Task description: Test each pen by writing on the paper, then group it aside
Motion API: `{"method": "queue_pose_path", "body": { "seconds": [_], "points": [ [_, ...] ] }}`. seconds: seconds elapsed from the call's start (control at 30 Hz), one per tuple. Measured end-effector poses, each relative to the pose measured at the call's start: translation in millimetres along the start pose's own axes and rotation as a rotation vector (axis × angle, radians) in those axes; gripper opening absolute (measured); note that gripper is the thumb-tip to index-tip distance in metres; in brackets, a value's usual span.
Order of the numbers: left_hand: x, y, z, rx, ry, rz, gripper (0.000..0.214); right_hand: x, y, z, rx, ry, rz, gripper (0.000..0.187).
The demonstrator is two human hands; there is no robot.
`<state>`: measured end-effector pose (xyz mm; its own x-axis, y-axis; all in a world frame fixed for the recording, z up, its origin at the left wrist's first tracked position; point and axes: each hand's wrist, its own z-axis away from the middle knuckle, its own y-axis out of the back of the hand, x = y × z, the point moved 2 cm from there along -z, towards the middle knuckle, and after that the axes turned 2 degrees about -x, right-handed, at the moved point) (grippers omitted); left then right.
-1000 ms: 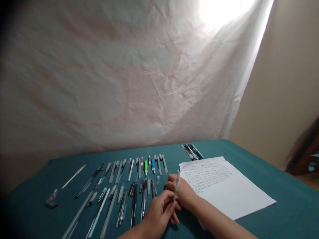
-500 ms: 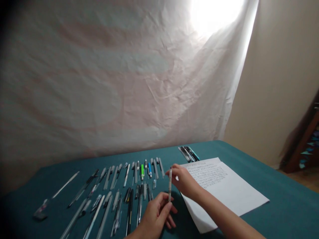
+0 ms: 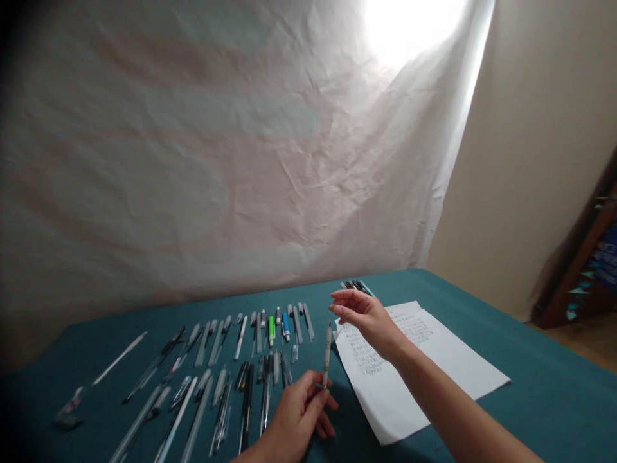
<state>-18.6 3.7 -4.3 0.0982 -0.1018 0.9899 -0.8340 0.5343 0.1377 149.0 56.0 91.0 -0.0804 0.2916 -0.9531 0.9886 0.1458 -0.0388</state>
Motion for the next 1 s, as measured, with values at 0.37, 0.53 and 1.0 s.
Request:
{"method": "queue_pose_path", "body": {
  "seconds": [0.37,0.53,1.0],
  "points": [
    [-4,0.1,-1,0.007,-0.013,0.021,0.020,10,-6,0,-0.071,-0.039,-0.050,0.028],
    [-4,0.7,-1,0.004,-0.020,0.029,0.020,13,-8,1,-0.129,-0.052,-0.049,0.027],
    [-1,0.1,1,-0.006,-0.018,0.036,0.018,11,-10,3,-0.176,-0.067,0.006,0.025]
  ]
}}
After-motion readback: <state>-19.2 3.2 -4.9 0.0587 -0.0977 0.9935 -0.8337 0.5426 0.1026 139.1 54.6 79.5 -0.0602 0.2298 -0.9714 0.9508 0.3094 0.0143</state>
